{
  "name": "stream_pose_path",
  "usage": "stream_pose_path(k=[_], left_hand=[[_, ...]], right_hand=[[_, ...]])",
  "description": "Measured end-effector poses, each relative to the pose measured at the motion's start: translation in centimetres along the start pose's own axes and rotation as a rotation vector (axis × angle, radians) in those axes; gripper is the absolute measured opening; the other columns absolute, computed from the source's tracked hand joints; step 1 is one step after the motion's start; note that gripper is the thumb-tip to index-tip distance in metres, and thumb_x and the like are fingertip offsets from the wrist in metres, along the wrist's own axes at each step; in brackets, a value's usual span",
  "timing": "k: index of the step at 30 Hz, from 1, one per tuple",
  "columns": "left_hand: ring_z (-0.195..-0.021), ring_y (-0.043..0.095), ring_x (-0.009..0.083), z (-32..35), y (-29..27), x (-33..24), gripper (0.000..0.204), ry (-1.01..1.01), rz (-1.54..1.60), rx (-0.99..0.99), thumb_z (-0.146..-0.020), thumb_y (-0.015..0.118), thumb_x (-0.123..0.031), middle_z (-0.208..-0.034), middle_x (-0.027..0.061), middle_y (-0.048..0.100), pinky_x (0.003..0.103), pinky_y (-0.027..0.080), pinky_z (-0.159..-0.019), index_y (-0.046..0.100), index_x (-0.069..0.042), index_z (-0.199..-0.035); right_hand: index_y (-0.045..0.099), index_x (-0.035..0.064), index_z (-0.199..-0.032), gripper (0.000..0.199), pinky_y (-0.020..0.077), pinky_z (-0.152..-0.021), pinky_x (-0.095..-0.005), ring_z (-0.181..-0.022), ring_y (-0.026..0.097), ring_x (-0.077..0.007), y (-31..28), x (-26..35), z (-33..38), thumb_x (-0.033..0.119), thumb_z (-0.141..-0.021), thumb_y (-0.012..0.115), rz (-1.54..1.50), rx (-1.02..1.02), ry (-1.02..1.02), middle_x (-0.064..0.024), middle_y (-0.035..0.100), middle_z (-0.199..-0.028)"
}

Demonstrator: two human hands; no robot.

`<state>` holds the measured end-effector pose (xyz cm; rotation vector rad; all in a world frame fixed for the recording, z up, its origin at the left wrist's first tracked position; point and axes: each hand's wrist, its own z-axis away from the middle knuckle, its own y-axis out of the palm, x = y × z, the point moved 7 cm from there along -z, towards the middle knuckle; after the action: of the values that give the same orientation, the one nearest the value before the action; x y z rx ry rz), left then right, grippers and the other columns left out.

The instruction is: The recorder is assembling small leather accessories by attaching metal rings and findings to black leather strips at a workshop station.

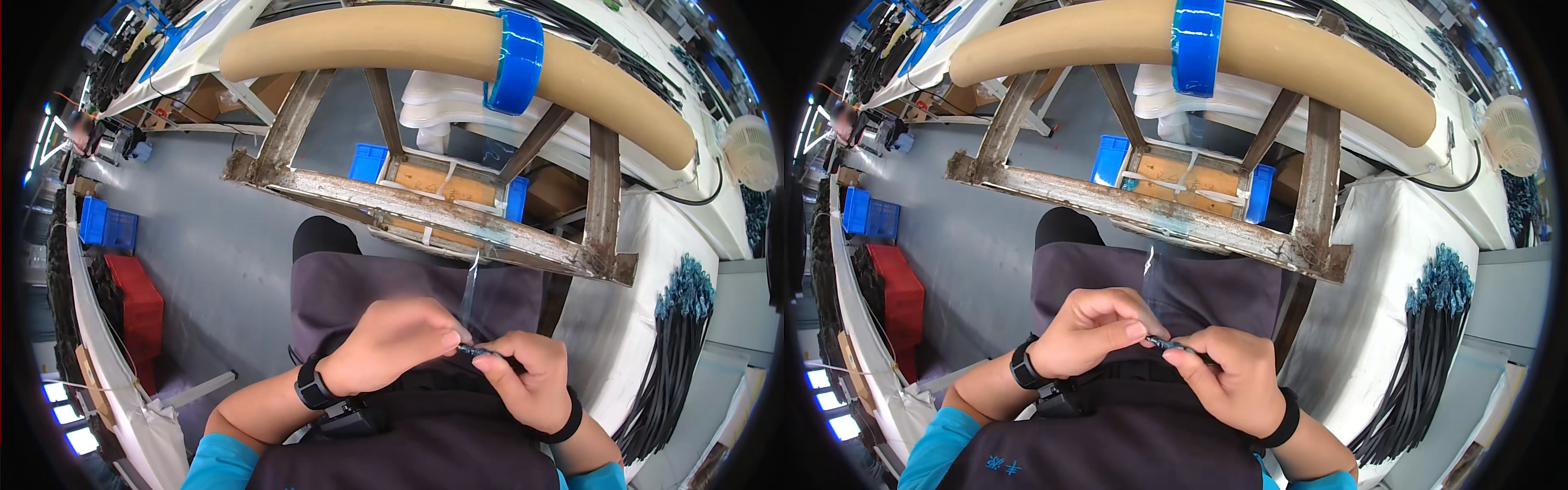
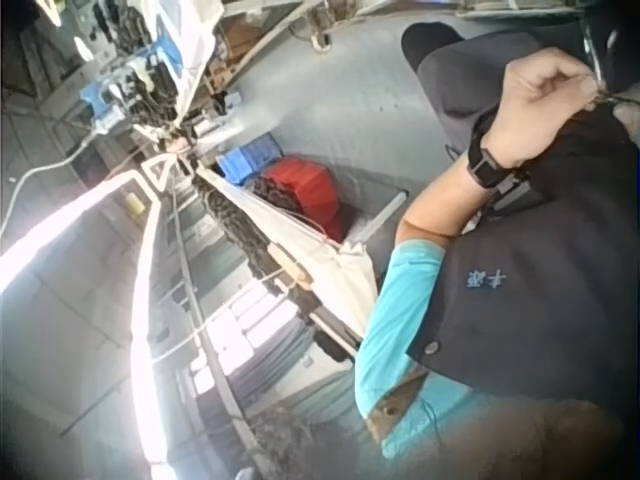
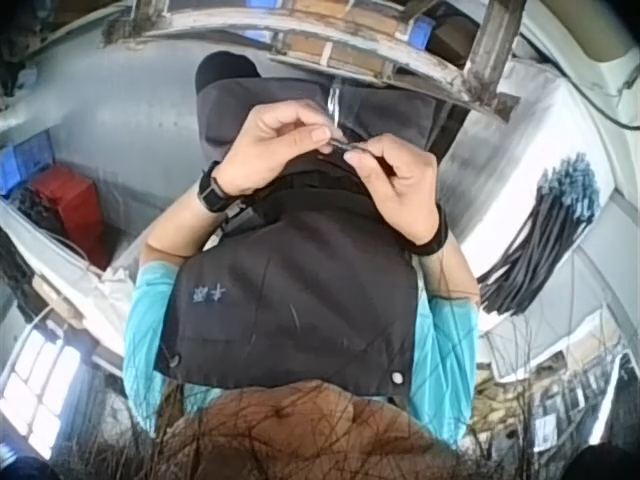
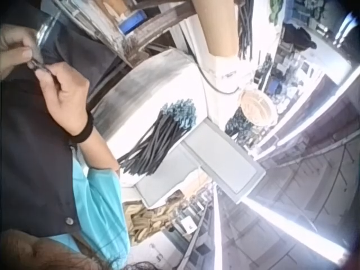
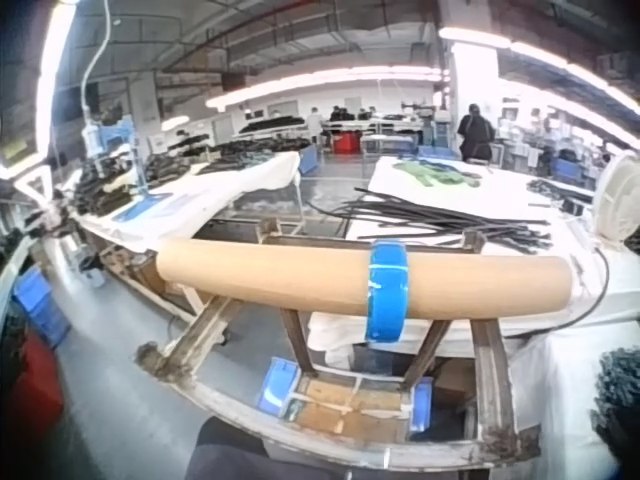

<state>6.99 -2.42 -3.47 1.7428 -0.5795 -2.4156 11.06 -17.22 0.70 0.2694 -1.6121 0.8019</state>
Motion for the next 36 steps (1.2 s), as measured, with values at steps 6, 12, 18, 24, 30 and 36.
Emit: stream_pose_path(k=[6, 12, 18, 24, 30, 36], left_hand=[[-0.088, 0.065, 0.0180, 0.5, -0.2, -0.1, 0.013, 0.042, -0.017, -0.050, -0.087, 0.060, 0.004, -0.093, 0.0117, 0.065, 0.028, 0.055, -0.077, 0.062, 0.003, -0.099], [-0.087, 0.066, 0.0183, 0.5, -0.7, 1.2, 0.019, -0.146, 0.282, -0.092, -0.087, 0.060, 0.002, -0.094, 0.0116, 0.066, 0.029, 0.056, -0.078, 0.061, 0.003, -0.106], [-0.086, 0.066, 0.0169, 0.7, -0.4, 0.2, 0.020, 0.002, 0.086, -0.035, -0.085, 0.063, 0.003, -0.093, 0.0097, 0.065, 0.028, 0.055, -0.078, 0.062, 0.003, -0.106], [-0.080, 0.062, 0.0088, 1.1, -0.5, -1.3, 0.014, 0.209, -0.273, -0.037, -0.087, 0.066, -0.008, -0.087, 0.0041, 0.065, 0.023, 0.051, -0.071, 0.063, 0.000, -0.097], [-0.086, 0.064, 0.0125, 1.0, -0.2, -0.1, 0.019, 0.097, 0.120, -0.123, -0.087, 0.064, -0.004, -0.092, 0.0084, 0.066, 0.025, 0.052, -0.076, 0.062, 0.002, -0.105], [-0.084, 0.063, 0.0130, 0.4, 0.0, -0.2, 0.020, 0.002, 0.062, -0.234, -0.086, 0.061, 0.003, -0.093, 0.0107, 0.067, 0.025, 0.052, -0.076, 0.064, 0.005, -0.106]], right_hand=[[0.062, -0.0014, -0.086, 0.017, 0.0440, -0.055, -0.0220, -0.062, 0.056, -0.0064, 1.5, -3.3, 0.0, 0.015, -0.091, 0.061, -0.476, 0.280, 0.472, -0.0037, 0.062, -0.066], [0.062, 0.0009, -0.101, 0.030, 0.0519, -0.057, -0.0275, -0.066, 0.065, -0.0198, 0.4, 1.4, 0.4, 0.007, -0.075, 0.075, 0.224, -0.122, -0.409, -0.0118, 0.065, -0.079], [0.064, 0.0011, -0.098, 0.026, 0.0484, -0.051, -0.0248, -0.060, 0.063, -0.0185, 0.0, 1.0, 0.5, 0.006, -0.075, 0.074, 0.096, -0.122, -0.222, -0.0102, 0.064, -0.073], [0.062, 0.0003, -0.091, 0.013, 0.0402, -0.050, -0.0212, -0.056, 0.053, -0.0071, 1.1, -2.0, 0.6, 0.013, -0.088, 0.063, -0.317, 0.043, 0.194, -0.0047, 0.062, -0.069], [0.060, 0.0019, -0.084, 0.020, 0.0351, -0.051, -0.0185, -0.056, 0.045, -0.0019, 2.3, -3.3, 0.5, 0.018, -0.094, 0.056, -0.646, 0.149, 0.504, 0.0002, 0.060, -0.066], [0.061, 0.0029, -0.087, 0.021, 0.0368, -0.050, -0.0168, -0.055, 0.048, -0.0017, 1.9, -3.3, 0.4, 0.021, -0.095, 0.054, -0.572, 0.179, 0.557, 0.0004, 0.061, -0.068]])
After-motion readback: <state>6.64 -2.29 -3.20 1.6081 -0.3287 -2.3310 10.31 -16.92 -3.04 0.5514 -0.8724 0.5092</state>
